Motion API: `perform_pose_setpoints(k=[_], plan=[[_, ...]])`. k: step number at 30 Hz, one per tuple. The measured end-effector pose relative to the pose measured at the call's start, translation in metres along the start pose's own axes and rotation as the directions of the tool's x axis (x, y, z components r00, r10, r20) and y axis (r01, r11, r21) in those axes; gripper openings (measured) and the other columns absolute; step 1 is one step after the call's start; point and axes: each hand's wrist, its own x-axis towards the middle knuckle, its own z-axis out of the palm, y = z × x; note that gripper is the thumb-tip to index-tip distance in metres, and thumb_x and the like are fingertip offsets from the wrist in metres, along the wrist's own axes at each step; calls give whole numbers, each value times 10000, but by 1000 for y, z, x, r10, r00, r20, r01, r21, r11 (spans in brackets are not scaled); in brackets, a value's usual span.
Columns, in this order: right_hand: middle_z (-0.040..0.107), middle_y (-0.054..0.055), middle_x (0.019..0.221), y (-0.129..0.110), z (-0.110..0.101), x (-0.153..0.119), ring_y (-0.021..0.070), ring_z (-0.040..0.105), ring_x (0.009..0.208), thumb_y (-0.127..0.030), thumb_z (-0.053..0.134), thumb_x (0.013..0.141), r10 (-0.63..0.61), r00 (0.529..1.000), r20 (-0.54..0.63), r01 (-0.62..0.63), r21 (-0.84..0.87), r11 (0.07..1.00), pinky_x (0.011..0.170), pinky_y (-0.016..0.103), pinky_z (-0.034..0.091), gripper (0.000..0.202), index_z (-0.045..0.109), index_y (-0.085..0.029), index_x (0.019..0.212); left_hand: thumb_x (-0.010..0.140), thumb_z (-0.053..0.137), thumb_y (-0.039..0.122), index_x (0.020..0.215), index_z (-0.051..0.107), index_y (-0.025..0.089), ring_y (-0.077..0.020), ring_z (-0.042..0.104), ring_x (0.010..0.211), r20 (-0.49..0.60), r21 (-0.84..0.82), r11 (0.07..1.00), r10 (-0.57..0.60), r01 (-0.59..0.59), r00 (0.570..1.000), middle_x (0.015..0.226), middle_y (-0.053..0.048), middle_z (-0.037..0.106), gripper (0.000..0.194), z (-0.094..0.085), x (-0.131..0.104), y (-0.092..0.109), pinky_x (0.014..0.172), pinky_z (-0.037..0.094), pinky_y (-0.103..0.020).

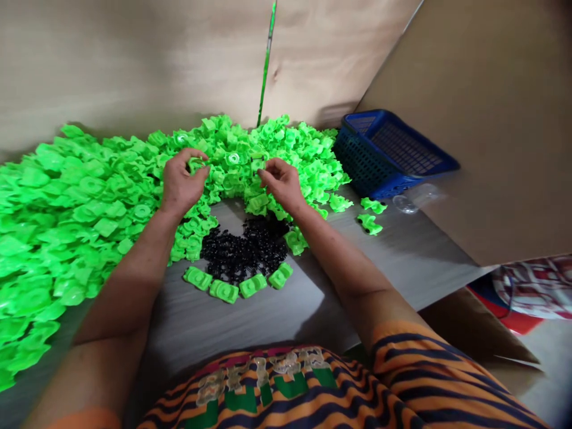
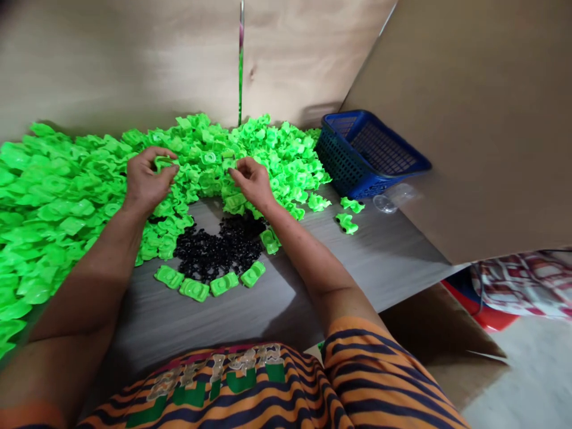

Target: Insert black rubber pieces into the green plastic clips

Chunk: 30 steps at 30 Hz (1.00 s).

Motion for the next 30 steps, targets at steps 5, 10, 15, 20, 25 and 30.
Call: perform_pose_setpoints(k=[5,10,15,20,25,30], plan=[[463,-46,687,0,-25,12,132,453,683,-185,690,846,-108,987,-116,78,-242,967,675,300,397,242,471,-241,758,889,610,277,1073,789,201,-170,538,655,109,84,996,-42,33,993,659,13,568,267,-10,-3,11,706,468,-306],[471,-38,687,-1,-20,10,136,438,693,-133,670,806,-98,994,-55,74,-336,939,680,316,368,229,476,-236,740,787,731,323,883,823,270,-259,694,803,624,340,901,-1,-271,781,774,-36,742,143,-29,-12,28,731,497,-325],[492,-36,684,-11,-15,2,126,446,684,-114,663,795,-125,991,37,130,-370,920,674,308,368,215,490,-226,731,714,839,387,1075,833,304,-308,755,929,728,428,831,-83,-355,681,956,-62,815,371,-30,-14,26,775,533,-336],[501,-50,592,-24,-24,-8,99,474,550,-158,728,816,83,894,441,54,-290,956,539,239,325,200,560,-206,717,662,869,349,1069,838,318,-302,767,907,756,400,840,-76,-367,650,902,-56,813,410,-15,-16,17,768,549,-324],[533,-65,568,-26,-13,-15,88,496,478,-58,716,806,151,841,519,17,-306,952,502,223,301,225,556,-202,740,699,808,211,900,835,245,-379,777,957,679,511,801,-153,-312,719,896,-119,808,205,-10,-22,27,800,574,-400],[589,-51,642,-16,4,-16,102,588,525,-56,660,870,116,906,407,-8,-257,966,535,225,381,188,560,-193,790,818,754,264,1057,828,242,-365,763,1040,556,476,837,-47,-271,830,960,-105,817,252,-6,-23,36,862,566,-402]])
